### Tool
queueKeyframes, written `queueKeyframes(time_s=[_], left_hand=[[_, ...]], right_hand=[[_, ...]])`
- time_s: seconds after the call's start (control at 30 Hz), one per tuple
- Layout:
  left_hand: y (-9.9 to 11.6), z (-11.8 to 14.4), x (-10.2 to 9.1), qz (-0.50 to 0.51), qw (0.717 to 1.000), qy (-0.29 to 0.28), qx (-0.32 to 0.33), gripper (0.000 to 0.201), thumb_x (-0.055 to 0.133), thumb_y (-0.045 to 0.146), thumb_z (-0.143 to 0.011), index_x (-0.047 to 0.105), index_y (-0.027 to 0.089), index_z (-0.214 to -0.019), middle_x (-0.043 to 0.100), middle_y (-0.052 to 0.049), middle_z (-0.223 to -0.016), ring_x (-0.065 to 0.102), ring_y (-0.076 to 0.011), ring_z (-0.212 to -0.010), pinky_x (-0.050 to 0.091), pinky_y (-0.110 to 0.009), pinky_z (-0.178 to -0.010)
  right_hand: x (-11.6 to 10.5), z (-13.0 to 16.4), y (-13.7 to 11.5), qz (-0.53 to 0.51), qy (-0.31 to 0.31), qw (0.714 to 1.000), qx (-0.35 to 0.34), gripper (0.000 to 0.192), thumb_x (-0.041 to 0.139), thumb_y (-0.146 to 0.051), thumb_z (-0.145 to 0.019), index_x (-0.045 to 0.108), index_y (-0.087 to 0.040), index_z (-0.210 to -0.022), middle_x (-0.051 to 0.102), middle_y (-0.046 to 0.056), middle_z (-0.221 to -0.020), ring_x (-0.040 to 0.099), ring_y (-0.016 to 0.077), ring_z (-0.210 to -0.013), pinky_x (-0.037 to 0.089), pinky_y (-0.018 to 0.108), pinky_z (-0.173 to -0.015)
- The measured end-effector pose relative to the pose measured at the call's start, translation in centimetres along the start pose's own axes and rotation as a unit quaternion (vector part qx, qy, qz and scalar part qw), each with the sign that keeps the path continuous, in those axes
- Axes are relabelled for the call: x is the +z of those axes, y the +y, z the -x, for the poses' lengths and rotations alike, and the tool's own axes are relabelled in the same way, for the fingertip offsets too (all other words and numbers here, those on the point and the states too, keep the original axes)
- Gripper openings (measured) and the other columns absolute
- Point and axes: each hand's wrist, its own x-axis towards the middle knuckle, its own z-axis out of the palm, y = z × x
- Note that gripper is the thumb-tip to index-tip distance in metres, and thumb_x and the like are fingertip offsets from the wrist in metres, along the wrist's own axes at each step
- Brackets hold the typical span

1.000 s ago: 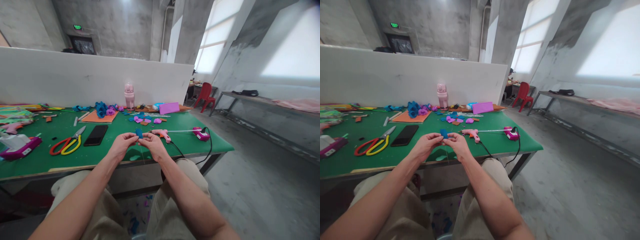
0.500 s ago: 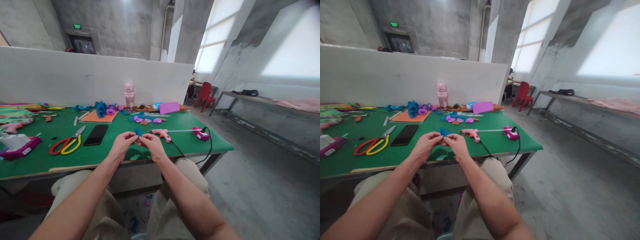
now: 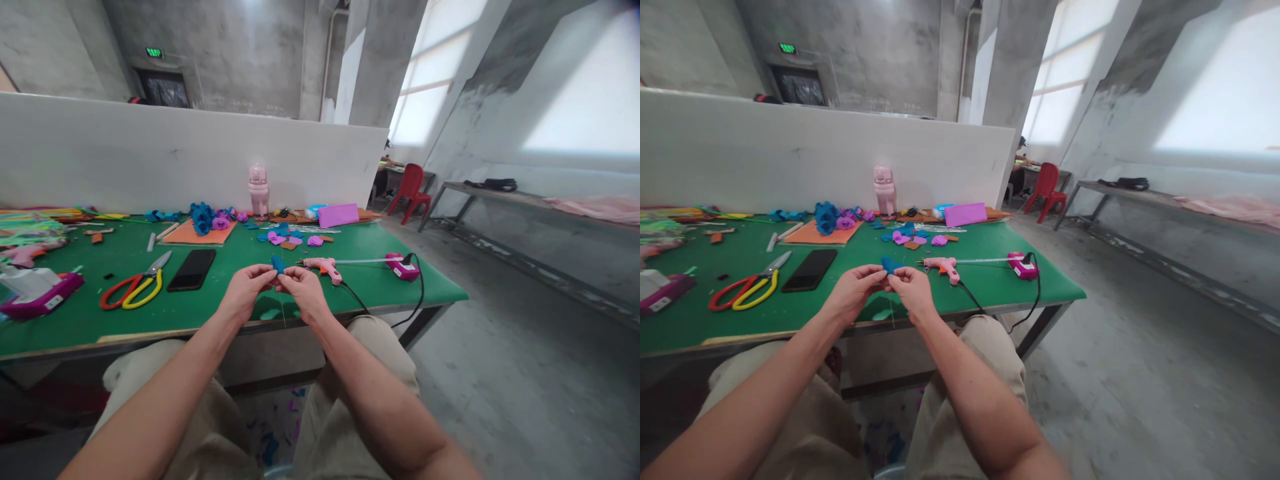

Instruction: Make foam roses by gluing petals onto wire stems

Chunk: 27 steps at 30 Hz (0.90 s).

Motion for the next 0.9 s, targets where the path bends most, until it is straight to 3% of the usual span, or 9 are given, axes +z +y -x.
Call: queueKeyframes(time_s=[0.3, 0.6, 0.9], left_hand=[[0.36, 0.17, 0.18, 0.059, 0.998, -0.016, -0.012, 0.023, 0.075, 0.027, -0.054, 0.062, 0.013, -0.068, 0.062, 0.0, -0.06, 0.055, -0.0101, -0.053, 0.045, -0.028, -0.062], [0.23, 0.09, 0.23, 0.074, 0.997, 0.016, -0.009, 0.024, 0.076, 0.025, -0.053, 0.06, 0.012, -0.066, 0.059, 0.002, -0.057, 0.053, -0.0085, -0.052, 0.044, -0.024, -0.058], [0.7, -0.01, -0.39, 0.069, 0.997, -0.003, -0.027, 0.028, 0.076, 0.029, -0.055, 0.064, 0.012, -0.074, 0.062, 0.0, -0.062, 0.056, -0.0103, -0.058, 0.045, -0.026, -0.062]], right_hand=[[0.14, 0.08, 0.35, 0.003, 0.002, 0.999, -0.033, 0.014, 0.066, -0.026, -0.059, 0.056, -0.018, -0.064, 0.058, -0.005, -0.053, 0.057, 0.0104, -0.049, 0.046, 0.024, -0.059], [0.06, 0.17, 0.69, 0.055, -0.026, 0.995, -0.076, 0.015, 0.065, -0.027, -0.063, 0.058, -0.017, -0.072, 0.062, -0.004, -0.058, 0.059, 0.0112, -0.055, 0.047, 0.024, -0.061], [0.15, 0.54, 0.09, -0.068, -0.038, 0.997, 0.021, 0.021, 0.07, -0.027, -0.059, 0.058, -0.015, -0.071, 0.067, 0.0, -0.063, 0.061, 0.0088, -0.052, 0.049, 0.023, -0.062]])
